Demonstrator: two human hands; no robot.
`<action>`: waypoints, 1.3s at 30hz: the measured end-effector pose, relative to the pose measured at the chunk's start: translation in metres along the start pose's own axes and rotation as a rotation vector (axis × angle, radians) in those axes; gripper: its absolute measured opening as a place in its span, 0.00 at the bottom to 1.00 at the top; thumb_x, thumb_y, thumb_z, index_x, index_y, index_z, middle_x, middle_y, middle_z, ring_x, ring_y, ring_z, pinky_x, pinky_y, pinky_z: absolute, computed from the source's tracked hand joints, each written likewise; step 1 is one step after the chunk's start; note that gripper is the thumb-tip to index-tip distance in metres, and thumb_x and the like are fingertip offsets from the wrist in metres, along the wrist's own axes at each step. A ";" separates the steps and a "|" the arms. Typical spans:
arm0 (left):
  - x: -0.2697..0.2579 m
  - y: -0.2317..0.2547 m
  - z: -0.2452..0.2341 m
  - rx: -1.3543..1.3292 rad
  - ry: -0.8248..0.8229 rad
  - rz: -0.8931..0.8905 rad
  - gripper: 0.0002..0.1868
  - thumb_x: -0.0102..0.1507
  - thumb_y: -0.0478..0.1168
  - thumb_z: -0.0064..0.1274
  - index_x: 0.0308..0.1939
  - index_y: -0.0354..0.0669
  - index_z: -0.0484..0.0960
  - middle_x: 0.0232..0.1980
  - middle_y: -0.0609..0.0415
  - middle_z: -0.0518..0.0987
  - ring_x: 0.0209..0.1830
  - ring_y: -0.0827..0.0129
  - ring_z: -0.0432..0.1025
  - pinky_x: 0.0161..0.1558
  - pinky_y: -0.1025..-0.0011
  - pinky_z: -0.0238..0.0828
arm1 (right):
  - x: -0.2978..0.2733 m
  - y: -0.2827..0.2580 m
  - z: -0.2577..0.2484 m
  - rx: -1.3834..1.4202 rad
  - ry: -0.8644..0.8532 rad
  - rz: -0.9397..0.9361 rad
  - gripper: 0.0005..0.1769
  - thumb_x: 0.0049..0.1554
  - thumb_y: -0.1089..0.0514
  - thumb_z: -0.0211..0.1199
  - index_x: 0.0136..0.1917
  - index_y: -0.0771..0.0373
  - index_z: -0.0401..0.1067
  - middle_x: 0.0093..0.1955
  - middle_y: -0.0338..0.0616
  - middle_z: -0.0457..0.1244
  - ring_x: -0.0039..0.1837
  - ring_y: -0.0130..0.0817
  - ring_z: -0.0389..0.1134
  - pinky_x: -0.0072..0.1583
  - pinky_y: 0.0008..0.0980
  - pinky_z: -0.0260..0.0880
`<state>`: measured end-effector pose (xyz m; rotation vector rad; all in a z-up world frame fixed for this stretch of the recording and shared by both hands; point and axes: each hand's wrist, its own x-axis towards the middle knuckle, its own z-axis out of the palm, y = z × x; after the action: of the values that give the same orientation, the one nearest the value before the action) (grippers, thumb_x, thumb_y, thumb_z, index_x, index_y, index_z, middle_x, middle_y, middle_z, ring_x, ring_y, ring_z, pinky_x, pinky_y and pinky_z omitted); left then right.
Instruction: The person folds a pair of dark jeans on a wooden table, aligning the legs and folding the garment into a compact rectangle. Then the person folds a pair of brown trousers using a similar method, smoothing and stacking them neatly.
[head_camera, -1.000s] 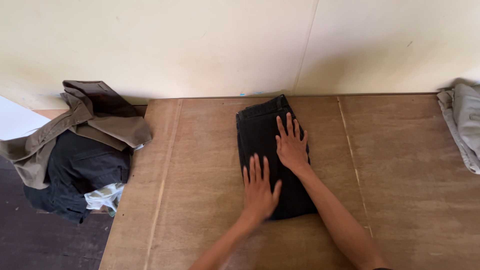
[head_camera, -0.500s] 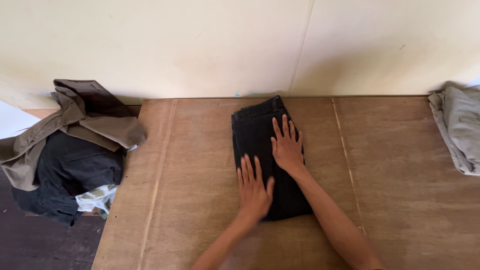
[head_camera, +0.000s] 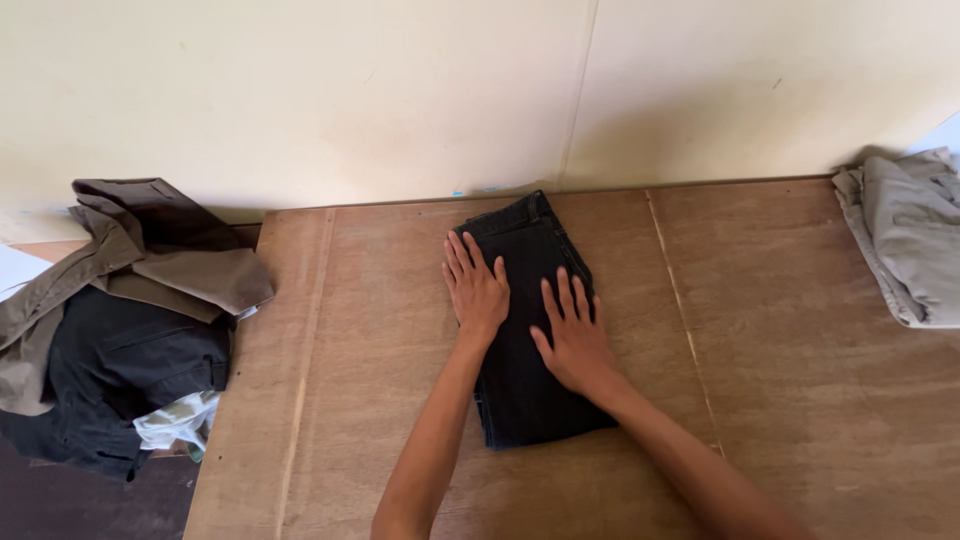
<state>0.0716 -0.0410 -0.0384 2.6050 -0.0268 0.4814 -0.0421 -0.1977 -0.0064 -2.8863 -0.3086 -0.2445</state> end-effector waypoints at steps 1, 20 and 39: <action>-0.001 0.000 0.000 -0.002 -0.005 -0.004 0.39 0.73 0.54 0.36 0.79 0.30 0.49 0.83 0.34 0.43 0.84 0.44 0.38 0.78 0.46 0.39 | -0.012 -0.001 -0.004 0.008 -0.043 0.010 0.45 0.63 0.39 0.48 0.83 0.58 0.36 0.86 0.52 0.28 0.85 0.53 0.32 0.77 0.63 0.38; -0.006 0.002 -0.006 -0.014 0.021 0.022 0.39 0.72 0.53 0.37 0.78 0.28 0.51 0.83 0.31 0.44 0.84 0.41 0.40 0.77 0.46 0.42 | 0.002 0.004 0.007 -0.067 -0.132 0.043 0.43 0.66 0.38 0.40 0.84 0.61 0.31 0.87 0.50 0.25 0.86 0.48 0.27 0.76 0.69 0.30; -0.102 0.029 -0.048 0.105 -0.111 0.222 0.41 0.71 0.55 0.38 0.79 0.31 0.47 0.82 0.30 0.40 0.84 0.46 0.32 0.78 0.48 0.24 | 0.114 0.021 0.045 0.024 0.063 0.086 0.44 0.67 0.40 0.42 0.85 0.63 0.31 0.88 0.49 0.29 0.86 0.51 0.35 0.77 0.68 0.38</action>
<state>-0.0426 -0.0505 -0.0201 2.7432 -0.3395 0.4237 0.0793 -0.1856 -0.0329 -2.8536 -0.1750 -0.3142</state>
